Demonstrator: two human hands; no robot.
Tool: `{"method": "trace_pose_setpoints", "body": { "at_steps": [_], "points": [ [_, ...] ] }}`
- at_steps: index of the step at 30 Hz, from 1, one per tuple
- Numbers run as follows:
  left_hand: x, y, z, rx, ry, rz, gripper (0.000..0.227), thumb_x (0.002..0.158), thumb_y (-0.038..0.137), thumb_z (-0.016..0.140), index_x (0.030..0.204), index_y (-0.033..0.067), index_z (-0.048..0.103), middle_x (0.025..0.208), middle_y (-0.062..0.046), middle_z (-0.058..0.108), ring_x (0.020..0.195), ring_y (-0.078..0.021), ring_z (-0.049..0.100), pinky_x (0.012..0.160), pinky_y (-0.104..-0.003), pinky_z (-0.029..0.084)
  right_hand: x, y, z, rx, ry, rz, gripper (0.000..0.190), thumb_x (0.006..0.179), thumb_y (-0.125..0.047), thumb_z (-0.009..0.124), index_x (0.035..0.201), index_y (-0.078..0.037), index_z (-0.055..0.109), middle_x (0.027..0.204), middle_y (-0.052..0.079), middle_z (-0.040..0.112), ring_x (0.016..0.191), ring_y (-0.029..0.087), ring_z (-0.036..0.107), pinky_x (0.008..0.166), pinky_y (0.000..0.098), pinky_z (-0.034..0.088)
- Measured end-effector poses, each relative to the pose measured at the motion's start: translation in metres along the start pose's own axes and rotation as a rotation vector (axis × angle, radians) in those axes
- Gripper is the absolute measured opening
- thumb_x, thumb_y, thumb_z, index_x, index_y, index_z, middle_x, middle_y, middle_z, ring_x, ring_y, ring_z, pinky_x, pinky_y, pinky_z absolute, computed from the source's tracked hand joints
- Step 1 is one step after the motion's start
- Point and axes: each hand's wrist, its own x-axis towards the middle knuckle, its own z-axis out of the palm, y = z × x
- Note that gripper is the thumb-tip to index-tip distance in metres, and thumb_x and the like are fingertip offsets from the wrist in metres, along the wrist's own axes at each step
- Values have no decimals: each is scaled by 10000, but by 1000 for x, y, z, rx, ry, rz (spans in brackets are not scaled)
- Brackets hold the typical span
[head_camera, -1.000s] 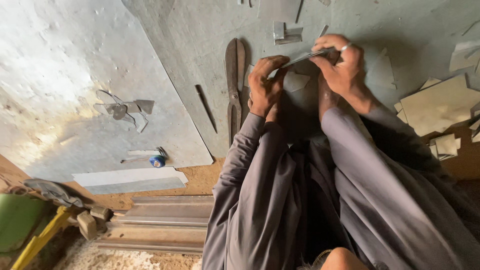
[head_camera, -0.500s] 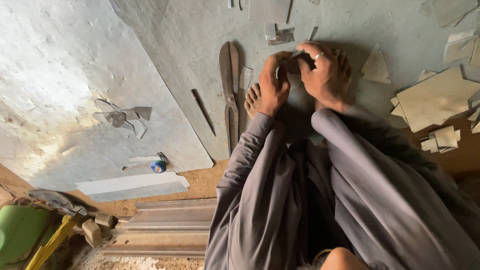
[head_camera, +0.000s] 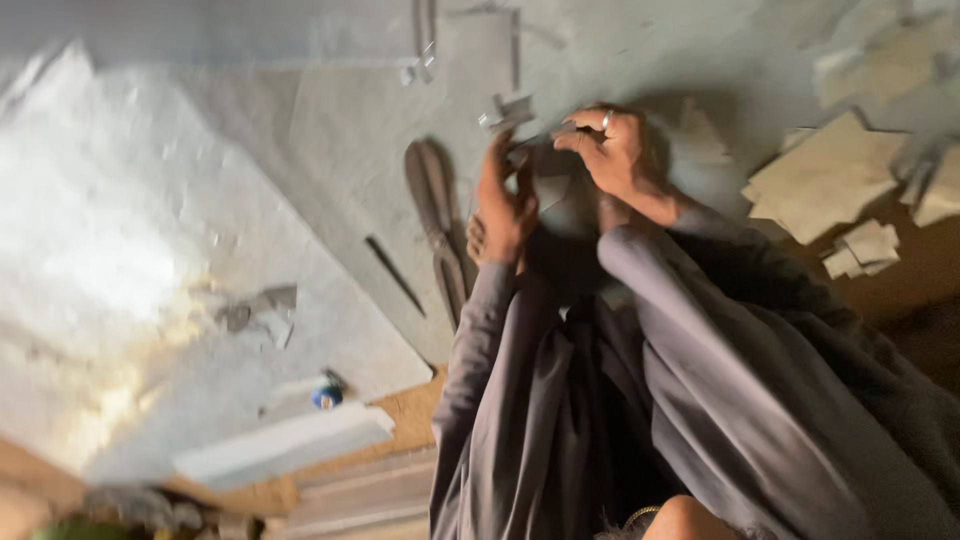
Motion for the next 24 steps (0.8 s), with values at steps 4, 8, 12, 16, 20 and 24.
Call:
{"method": "trace_pose_setpoints", "body": {
  "at_steps": [4,8,12,16,20,24],
  "points": [
    [-16,13,-18,-146,143,-161,496,936,48,711,1367,36,465,1078,-63,692,894,-97,676,720,-232,516,-6,14,-60,134,233,46,63,962,64,779,1014,73,745,970,141,767,847,169,722,723,286,587],
    [-34,7,-39,-44,112,-224,222,963,60,743,1147,-15,646,911,-70,697,819,-103,631,737,-249,512,-5,54,-147,144,407,110,178,969,59,813,1076,87,673,969,149,747,828,161,747,625,261,594],
    [-56,1,-45,81,124,-275,136,944,80,757,992,-35,703,823,-67,690,737,-96,607,675,-255,500,-4,92,-211,98,426,125,119,1010,107,767,1091,45,705,1019,97,754,859,160,740,656,261,576],
    [-65,-3,-43,-43,133,-387,141,928,101,735,969,-22,680,797,-57,719,691,-89,672,642,-250,548,-5,88,-207,3,428,55,104,1035,60,703,1117,14,659,1070,90,731,935,192,709,734,304,567],
    [-63,-4,-44,18,113,-306,143,945,100,739,999,-25,696,836,-68,732,742,-90,681,686,-241,549,-29,64,-43,-838,320,30,118,1072,-74,602,1182,-43,573,1169,114,701,1071,267,679,817,379,569],
    [-56,-5,-46,71,80,-284,151,941,94,758,993,-36,702,822,-84,731,713,-109,667,654,-247,532,-49,51,44,-1285,158,81,165,1100,-180,511,1227,-75,514,1238,143,684,1165,321,663,874,428,574]
  ]
}}
